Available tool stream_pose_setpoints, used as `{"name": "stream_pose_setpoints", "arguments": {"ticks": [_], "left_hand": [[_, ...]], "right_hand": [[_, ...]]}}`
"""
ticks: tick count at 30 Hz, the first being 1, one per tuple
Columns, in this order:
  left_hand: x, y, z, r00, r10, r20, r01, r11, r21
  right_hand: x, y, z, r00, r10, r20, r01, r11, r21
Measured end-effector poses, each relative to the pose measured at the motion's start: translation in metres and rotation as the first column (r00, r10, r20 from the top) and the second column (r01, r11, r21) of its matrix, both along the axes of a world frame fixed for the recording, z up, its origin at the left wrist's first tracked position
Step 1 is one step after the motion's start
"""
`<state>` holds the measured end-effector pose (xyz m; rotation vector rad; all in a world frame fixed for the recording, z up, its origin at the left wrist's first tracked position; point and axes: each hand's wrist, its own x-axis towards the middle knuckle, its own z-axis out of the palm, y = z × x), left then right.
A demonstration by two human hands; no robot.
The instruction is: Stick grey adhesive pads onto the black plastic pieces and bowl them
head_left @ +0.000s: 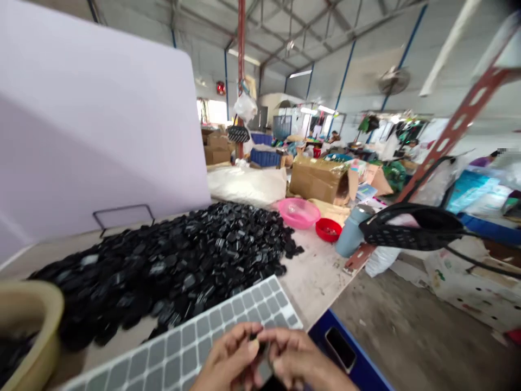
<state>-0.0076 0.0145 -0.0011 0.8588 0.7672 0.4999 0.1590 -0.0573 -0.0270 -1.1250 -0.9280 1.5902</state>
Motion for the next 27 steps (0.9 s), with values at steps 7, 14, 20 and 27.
{"name": "stream_pose_setpoints", "arguments": {"ticks": [7, 14, 20, 27], "left_hand": [[0.002, -0.015, 0.001, 1.0, 0.005, 0.01, -0.006, 0.996, 0.094], [0.006, -0.015, 0.0, 0.999, -0.034, 0.031, 0.03, 0.993, 0.116], [0.009, -0.015, -0.003, 0.997, -0.043, 0.06, 0.04, 0.998, 0.055], [0.012, -0.015, -0.003, 0.997, -0.019, 0.075, 0.017, 0.999, 0.036]], "right_hand": [[-0.002, -0.015, 0.01, 0.98, -0.027, 0.195, 0.0, 0.991, 0.137], [0.003, -0.015, 0.015, 0.639, -0.44, 0.63, 0.094, 0.859, 0.504], [-0.001, -0.014, 0.013, 0.551, -0.46, 0.697, -0.01, 0.831, 0.556], [-0.003, -0.017, 0.013, 0.529, -0.445, 0.723, -0.046, 0.836, 0.548]]}}
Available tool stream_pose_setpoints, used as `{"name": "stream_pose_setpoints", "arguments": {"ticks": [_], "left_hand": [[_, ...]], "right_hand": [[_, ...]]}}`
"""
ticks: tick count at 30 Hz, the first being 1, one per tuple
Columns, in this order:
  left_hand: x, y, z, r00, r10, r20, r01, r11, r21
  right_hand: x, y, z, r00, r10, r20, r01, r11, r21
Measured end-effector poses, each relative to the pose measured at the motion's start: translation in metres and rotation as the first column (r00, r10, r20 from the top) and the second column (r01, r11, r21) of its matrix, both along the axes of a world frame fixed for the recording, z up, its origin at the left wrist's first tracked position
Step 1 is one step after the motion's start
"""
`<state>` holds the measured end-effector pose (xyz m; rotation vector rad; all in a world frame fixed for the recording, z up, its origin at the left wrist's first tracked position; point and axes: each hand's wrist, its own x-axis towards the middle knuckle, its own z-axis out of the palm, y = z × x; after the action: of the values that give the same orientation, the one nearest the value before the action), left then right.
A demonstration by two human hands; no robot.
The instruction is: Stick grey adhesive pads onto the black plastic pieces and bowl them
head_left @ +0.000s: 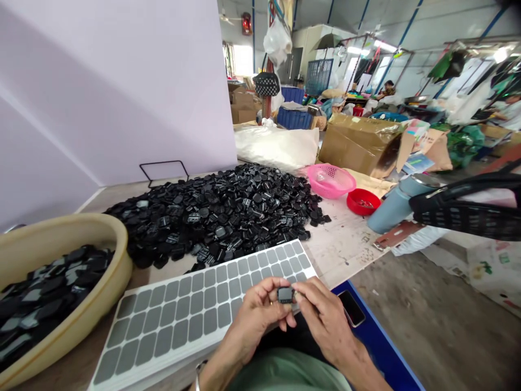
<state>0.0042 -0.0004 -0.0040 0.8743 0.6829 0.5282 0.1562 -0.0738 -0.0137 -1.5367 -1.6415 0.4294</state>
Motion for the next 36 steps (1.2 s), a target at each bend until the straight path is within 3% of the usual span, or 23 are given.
{"name": "stream_pose_setpoints", "arguments": {"ticks": [23, 31, 36], "left_hand": [[-0.005, 0.001, -0.002, 0.999, -0.015, 0.028, 0.016, 1.0, -0.016], [0.001, 0.003, -0.003, 0.998, -0.03, -0.058, 0.031, 0.999, 0.019], [0.002, 0.002, 0.0, 0.972, -0.06, -0.227, 0.102, 0.978, 0.18]], "right_hand": [[0.001, 0.0, 0.009, 0.993, 0.068, 0.092, -0.061, 0.995, -0.081], [-0.002, -0.003, 0.005, 0.99, 0.048, 0.132, -0.037, 0.995, -0.088], [-0.001, -0.007, 0.004, 0.965, 0.073, 0.252, -0.037, 0.989, -0.145]]}}
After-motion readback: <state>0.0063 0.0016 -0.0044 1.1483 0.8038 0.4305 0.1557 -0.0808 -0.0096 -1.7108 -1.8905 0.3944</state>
